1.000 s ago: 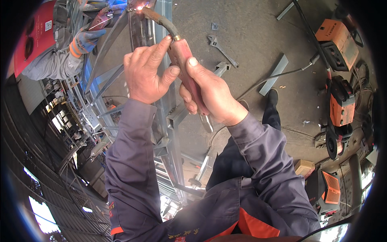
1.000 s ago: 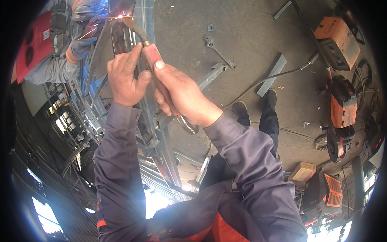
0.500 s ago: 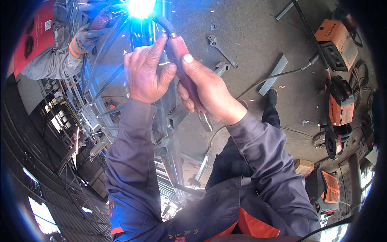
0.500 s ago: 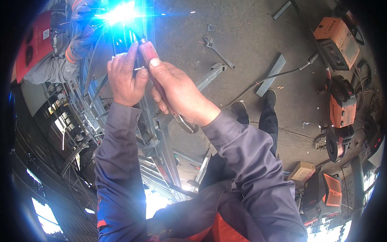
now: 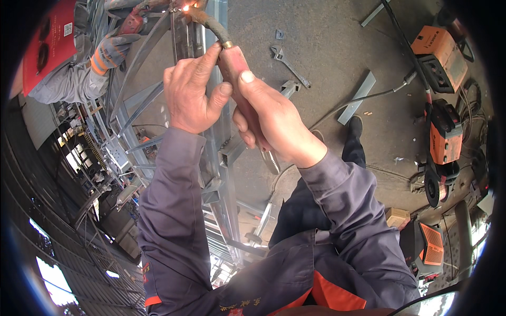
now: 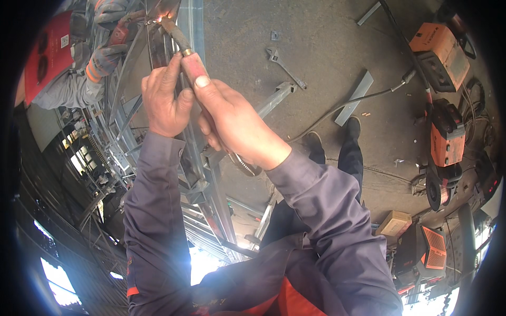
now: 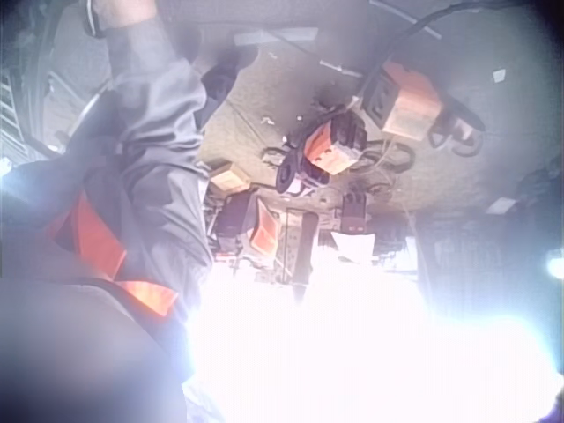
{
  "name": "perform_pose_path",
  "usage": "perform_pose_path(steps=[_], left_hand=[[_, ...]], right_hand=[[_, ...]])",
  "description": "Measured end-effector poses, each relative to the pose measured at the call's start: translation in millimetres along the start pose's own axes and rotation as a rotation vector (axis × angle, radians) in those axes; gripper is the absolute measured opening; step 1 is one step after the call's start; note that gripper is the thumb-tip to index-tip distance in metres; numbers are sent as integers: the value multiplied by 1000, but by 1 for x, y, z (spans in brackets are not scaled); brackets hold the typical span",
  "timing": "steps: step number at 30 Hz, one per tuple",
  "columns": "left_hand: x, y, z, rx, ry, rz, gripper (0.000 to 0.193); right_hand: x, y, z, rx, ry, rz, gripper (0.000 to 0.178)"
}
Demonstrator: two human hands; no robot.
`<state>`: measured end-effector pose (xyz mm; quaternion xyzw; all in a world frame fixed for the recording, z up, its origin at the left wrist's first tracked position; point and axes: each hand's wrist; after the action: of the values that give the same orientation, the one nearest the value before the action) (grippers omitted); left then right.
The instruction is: The person positions metal bars on a curved frame and uses a welding torch to tack and weld the joints. They adjust the pieces with a wrench and continue welding along the seams of the metal structure.
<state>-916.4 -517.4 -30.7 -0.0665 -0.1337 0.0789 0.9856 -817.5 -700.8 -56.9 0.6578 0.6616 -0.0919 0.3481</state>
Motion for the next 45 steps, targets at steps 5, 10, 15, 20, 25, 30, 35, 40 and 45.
perform_pose_path(steps=[5, 10, 15, 20, 25, 30, 35, 40, 45], left_hand=[[0, 0, -1, -1, -28, -23, 70], [-1, 2, 2, -4, 4, 10, 71], [0, 2, 0, 10, -5, -6, 72], [-1, 1, 2, 19, 14, 9, 71], [-1, 2, 2, -6, 0, 14, 71], [-1, 1, 0, 4, -10, -8, 75], [0, 0, 0, -28, -43, -23, 79], [0, 0, 1, -42, -52, -12, 82], [-1, 1, 2, -53, -42, 17, 83]], right_hand=[[-3, 0, -2, -19, -22, -14, 52], [-1, 1, -4, -25, -22, 3, 52], [1, 1, -2, -27, -19, 10, 52], [1, 1, -4, -4, -22, 1, 53], [-1, 3, -5, 13, -25, -9, 56], [-6, -1, -1, 0, -8, -13, 54], [-13, -11, 1, 37, 6, 13, 57], [-12, -13, 0, 32, 2, 19, 60], [-8, -7, 1, 49, 45, -17, 60]])
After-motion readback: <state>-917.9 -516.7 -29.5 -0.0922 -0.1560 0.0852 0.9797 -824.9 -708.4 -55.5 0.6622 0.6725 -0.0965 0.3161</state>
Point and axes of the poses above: each hand's wrist, its own x-axis towards the middle knuckle, its own z-axis out of the back of the hand, y = z × x, and after that the axes turned 10 degrees about -y, right-handed
